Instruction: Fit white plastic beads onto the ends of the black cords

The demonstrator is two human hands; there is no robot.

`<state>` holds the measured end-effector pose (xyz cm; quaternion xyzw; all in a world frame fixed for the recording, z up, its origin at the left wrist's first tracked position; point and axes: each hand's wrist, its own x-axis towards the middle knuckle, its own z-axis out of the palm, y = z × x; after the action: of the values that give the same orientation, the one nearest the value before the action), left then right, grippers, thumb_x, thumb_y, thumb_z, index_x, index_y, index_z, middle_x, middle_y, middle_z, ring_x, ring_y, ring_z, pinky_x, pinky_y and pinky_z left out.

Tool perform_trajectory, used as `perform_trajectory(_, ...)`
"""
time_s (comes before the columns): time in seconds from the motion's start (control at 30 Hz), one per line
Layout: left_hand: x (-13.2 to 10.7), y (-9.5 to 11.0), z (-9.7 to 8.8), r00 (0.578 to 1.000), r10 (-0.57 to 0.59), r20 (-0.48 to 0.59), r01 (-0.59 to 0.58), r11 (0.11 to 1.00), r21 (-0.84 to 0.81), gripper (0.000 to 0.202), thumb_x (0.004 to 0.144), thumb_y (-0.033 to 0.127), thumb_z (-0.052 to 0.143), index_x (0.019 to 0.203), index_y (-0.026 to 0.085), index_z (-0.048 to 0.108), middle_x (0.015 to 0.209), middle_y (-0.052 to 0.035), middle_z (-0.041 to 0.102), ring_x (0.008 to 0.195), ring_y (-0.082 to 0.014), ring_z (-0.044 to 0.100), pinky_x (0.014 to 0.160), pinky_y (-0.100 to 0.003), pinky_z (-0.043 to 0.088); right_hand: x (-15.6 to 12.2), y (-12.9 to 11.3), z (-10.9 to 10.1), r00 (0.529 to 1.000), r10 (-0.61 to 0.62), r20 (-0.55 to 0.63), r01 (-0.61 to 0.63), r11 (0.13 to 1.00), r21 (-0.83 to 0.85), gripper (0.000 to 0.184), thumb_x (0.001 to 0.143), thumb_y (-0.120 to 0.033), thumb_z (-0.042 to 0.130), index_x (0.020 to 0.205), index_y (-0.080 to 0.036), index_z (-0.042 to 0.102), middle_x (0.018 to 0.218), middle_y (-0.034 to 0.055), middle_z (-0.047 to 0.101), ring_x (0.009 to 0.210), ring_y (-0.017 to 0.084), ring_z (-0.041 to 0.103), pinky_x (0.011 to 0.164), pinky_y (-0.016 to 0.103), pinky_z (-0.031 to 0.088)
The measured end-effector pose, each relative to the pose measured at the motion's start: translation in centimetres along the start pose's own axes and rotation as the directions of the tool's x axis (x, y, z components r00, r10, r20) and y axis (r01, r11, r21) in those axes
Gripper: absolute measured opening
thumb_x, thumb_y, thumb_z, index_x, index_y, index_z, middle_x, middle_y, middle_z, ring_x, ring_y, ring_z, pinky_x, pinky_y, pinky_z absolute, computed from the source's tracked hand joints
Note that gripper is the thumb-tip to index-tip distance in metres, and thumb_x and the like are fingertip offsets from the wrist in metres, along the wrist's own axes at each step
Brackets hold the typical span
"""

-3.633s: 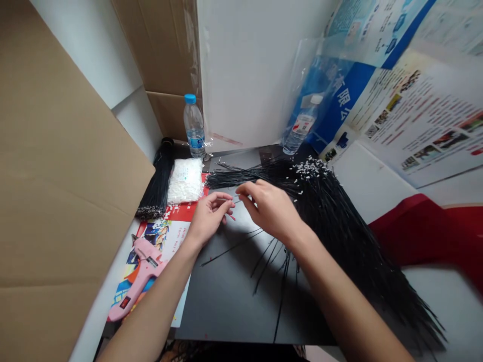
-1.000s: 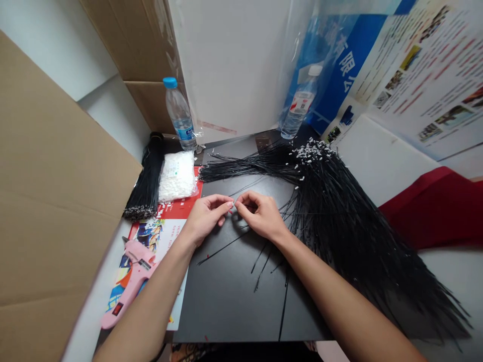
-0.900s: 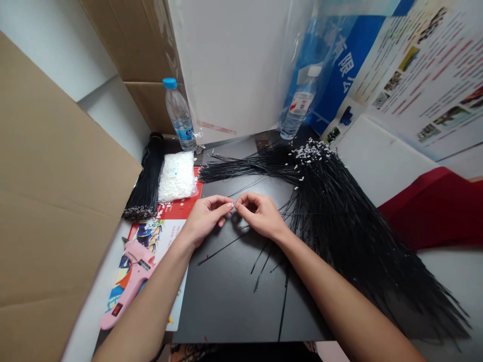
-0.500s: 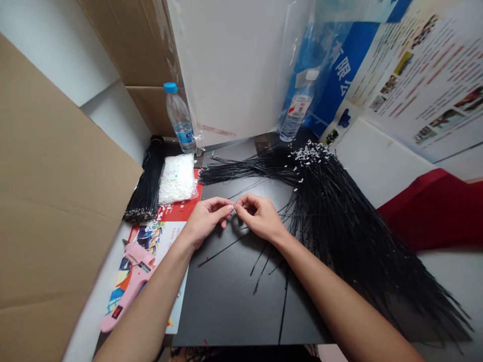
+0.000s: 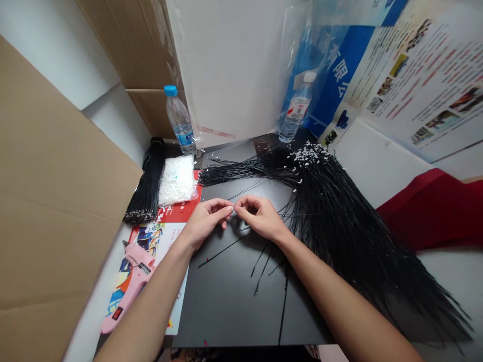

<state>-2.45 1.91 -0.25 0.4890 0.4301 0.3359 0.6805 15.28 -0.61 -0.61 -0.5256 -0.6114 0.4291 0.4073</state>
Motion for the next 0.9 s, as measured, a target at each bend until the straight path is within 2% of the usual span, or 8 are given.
perform_trajectory(0.9, 0.04, 0.02, -0.01, 0.998, -0.047, 0.032, 0.050, 0.996, -0.073, 0.025, 0.070, 0.031, 0.083, 0.085, 0.013, 0.073, 0.069, -0.0001, 0.064, 0.053, -0.0073, 0.055, 0.054, -0.021, 0.042, -0.15, 0.28, 0.07, 0.997, -0.072, -0.005, 0.072, 0.997, 0.019, 0.018, 0.082, -0.033, 0.062, 0.079, -0.015, 0.065, 0.067, -0.0002, 0.062, 0.056, 0.008, 0.048, 0.053, 0.019, 0.036)
